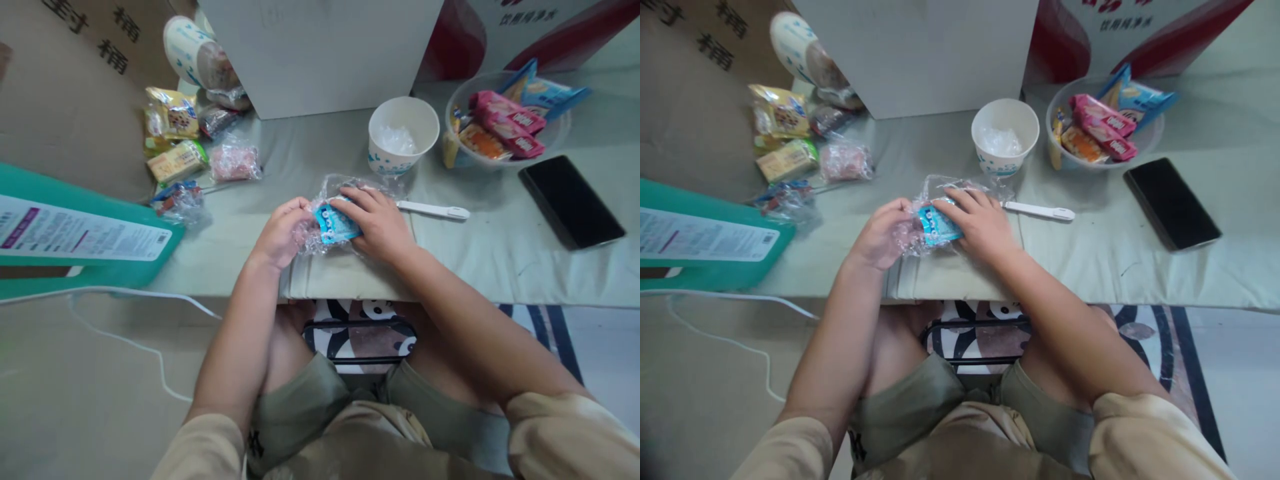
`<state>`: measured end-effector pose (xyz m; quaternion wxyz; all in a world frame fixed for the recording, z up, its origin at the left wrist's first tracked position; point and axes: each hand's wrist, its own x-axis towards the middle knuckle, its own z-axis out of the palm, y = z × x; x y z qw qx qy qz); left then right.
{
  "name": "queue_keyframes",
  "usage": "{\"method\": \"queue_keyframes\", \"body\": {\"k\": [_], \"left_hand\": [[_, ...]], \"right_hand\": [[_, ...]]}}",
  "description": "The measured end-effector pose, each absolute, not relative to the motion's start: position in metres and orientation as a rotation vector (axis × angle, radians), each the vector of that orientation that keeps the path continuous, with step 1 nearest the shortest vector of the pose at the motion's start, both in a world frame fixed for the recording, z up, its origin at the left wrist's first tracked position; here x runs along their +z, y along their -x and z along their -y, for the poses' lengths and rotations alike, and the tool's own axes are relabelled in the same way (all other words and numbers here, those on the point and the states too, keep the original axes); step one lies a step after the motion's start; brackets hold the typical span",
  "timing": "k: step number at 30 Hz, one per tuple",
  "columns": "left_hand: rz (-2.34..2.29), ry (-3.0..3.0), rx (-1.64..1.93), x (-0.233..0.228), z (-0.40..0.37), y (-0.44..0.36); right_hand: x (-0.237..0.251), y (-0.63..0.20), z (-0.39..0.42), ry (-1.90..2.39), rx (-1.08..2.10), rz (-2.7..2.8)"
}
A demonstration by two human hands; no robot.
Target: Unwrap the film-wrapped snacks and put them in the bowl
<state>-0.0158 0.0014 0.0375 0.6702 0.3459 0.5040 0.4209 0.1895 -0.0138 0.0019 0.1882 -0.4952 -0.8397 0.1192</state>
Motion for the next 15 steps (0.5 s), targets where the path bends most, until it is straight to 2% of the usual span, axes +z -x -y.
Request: {"method": "queue_keyframes", "body": {"k": [8, 15], "left_hand": [[-1.102, -0.362, 1.064, 0.041, -0.018, 0.01], [-1.336, -0.235, 1.139, 0.043, -0.028, 0.003]], "right_hand": [[0.007, -0.205, 0.005, 1.313, 0.469, 2.231], [0.024, -0.234, 0.02, 1.148, 0.995, 1.681]]}}
